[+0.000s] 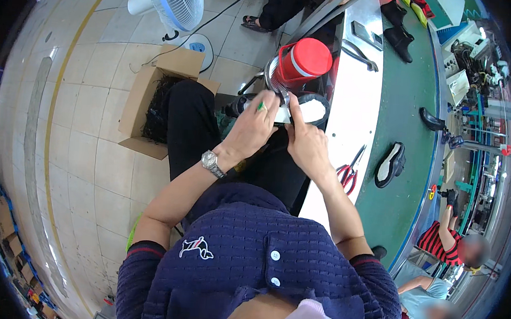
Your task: Applying adhesive and trimming excess material on shoe components in a factory setting.
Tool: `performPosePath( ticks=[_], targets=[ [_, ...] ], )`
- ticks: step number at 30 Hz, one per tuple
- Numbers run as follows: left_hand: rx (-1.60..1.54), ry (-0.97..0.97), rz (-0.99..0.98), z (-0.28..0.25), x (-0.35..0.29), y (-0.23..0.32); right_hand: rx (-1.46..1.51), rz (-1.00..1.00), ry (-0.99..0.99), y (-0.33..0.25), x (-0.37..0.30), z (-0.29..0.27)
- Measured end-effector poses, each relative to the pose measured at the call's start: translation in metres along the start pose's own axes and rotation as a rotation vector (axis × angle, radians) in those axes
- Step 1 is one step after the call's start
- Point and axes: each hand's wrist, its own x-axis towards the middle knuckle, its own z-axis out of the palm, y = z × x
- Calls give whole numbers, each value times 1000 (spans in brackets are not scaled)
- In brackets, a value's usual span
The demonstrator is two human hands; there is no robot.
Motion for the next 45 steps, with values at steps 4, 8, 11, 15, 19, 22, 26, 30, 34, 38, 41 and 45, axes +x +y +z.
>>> performPosePath(
  ticks=[4, 8, 11, 15, 19, 22, 26, 30, 34, 38, 41, 45],
  targets=[
    [431, -126, -74, -21, -2, -10, 27, -51, 16, -14, 5, -13],
    [461, -137, 22, -19, -9, -15, 26, 42, -40, -15, 8, 4],
    [399, -97, 51, -17, -16, -22, 44, -54, -33, -22, 12, -9],
    [154, -38, -11, -18, -13, -20, 170, 73, -5, -33, 9, 3],
    [53, -26, -5, -22, -16, -32, 91, -29, -84, -15, 17, -11],
    [-40, -149, -49, -32, -16, -33, 108, -102, 251, 8, 22, -13],
    [-43, -118, -163, -48, -37, -20, 19, 225, -83, 23, 13, -24],
    [-523, 2, -581, -49, -87, -11, 672, 265, -420, -2, -28, -27],
    [-220, 52, -659, -56, -107, -22, 650, 137, -399, -32, -33, -23],
    [-143, 201, -645, -62, -107, -30, 410, 48, -566, -44, -18, -26],
    [-218, 203, -556, -53, -116, -18, 337, -107, -683, -57, -8, -39],
    [-524, 182, -596, -44, -128, -18, 240, -220, -758, -74, 3, -47]
  ],
)
